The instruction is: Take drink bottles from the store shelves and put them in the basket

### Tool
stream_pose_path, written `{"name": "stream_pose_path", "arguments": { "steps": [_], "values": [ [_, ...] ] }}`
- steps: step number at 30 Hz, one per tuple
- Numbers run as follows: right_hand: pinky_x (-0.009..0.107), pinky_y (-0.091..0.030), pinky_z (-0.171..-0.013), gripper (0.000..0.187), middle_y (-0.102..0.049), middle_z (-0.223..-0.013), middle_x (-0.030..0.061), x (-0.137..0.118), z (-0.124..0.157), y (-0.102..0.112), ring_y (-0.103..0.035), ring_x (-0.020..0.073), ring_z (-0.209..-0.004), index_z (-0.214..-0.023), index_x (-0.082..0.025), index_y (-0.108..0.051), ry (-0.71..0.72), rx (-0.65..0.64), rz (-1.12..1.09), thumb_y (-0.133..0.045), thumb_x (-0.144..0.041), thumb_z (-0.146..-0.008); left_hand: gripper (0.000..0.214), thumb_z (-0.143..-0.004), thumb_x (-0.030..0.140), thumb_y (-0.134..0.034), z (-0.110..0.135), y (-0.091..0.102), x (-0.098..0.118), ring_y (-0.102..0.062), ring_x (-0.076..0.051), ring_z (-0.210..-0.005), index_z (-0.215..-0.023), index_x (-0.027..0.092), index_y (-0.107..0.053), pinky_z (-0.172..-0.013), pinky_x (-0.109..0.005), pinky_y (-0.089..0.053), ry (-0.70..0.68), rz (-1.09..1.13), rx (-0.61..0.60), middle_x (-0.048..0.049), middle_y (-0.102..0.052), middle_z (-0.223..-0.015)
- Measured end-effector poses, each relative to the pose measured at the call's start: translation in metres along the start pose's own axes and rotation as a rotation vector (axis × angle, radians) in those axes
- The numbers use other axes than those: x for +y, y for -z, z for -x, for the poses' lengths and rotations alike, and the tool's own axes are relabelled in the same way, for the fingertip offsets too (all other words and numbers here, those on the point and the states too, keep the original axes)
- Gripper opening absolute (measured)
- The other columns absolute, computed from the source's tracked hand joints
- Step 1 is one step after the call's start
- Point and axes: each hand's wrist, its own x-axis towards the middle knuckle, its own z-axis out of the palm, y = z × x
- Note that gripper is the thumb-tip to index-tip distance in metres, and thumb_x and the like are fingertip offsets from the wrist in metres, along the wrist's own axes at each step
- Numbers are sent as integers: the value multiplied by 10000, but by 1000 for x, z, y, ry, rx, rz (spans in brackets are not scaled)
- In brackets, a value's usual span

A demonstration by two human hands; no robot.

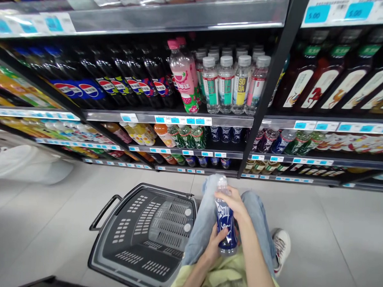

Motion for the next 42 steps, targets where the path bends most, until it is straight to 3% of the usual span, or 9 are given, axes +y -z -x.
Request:
{"name": "stream_pose_path", "arguments": {
  "steps": [3, 7, 16, 21, 26, 30, 34, 39, 42],
  "values": [
    [357, -623, -646, 414, -805, -865, 68, -1, 3, 2, -758, 260, -721, -898, -195, -798, -32, -125, -186, -915, -361, -536, 856, -638, 877, -609, 5, 3, 2, -684, -490, -1210, -1351, 405, -603, -733, -563, -609, 3, 167, 89, -103, -732, -1272],
    [384, -638, -637, 501, -808, -966, 100, 5, 7, 0, -770, 301, -798, -994, -210, -781, -26, -235, -391, -835, -418, -541, 782, -724, 897, -494, 14, 4, 14, -735, -471, -1095, -1313, 410, -658, -661, -566, -609, 79, 189, 9, -103, -746, -1216],
    [419, -632, -656, 587, -780, -939, 109, 15, 7, 0, -766, 336, -879, -1097, -236, -722, -45, -276, -289, -700, -588, -628, 814, -764, 900, -512, 27, -4, 35, -708, -461, -1168, -1398, 404, -636, -829, -610, -625, 41, 40, 62, -91, -736, -1252],
    [441, -629, -685, 508, -780, -974, 108, 19, 16, -11, -765, 332, -848, -1058, -244, -708, -6, -268, -269, -784, -517, -636, 657, -979, 735, -470, 65, 29, 82, -605, -360, -1267, -1379, 247, -654, -1175, -561, -445, -277, -359, 248, -139, -691, -1295],
    [432, -631, -795, 514, -772, -1067, 80, 40, 40, -57, -759, 292, -880, -1092, -278, -666, 39, -217, -239, -894, -428, -657, 561, -1054, 637, -406, 117, 69, 155, -607, -256, -1058, -1355, 214, -620, -987, -423, -516, -425, -633, 552, -103, -647, -1160],
    [460, -630, -858, 593, -751, -1069, 32, 71, 64, -108, -751, 302, -946, -1152, -348, -614, 207, -162, -140, -915, -387, -642, 530, -995, 568, -583, 143, 74, 203, -607, -240, -1014, -1434, 270, -579, -948, -386, -524, -399, -942, 450, -67, -635, -1151],
    [537, -612, -979, 752, -733, -1213, -23, 107, 77, -139, -724, 341, -1121, -1218, -470, -564, 430, -230, 60, -912, -281, -579, 384, -904, 392, -731, 149, 73, 217, -638, -247, -1041, -1257, 259, -660, -944, -366, -537, -270, -1239, 361, -48, -637, -1120],
    [516, -618, -970, 682, -757, -1180, -61, 137, 78, -135, -733, 344, -1135, -1162, -492, -585, 432, -262, 262, -882, -250, -597, 353, -840, 215, -702, 154, 85, 205, -672, -228, -992, -1189, 263, -676, -903, -329, -551, -184, -1321, 280, -26, -641, -1059],
    [484, -595, -1025, 668, -757, -1246, 6, 143, 76, -127, -724, 349, -1177, -1243, -405, -600, 441, -261, 342, -851, -255, -642, 378, -798, 151, -672, 158, 92, 195, -679, -232, -1044, -1163, 250, -685, -942, -332, -549, -154, -1299, 246, -39, -652, -1125]
  ]
}}
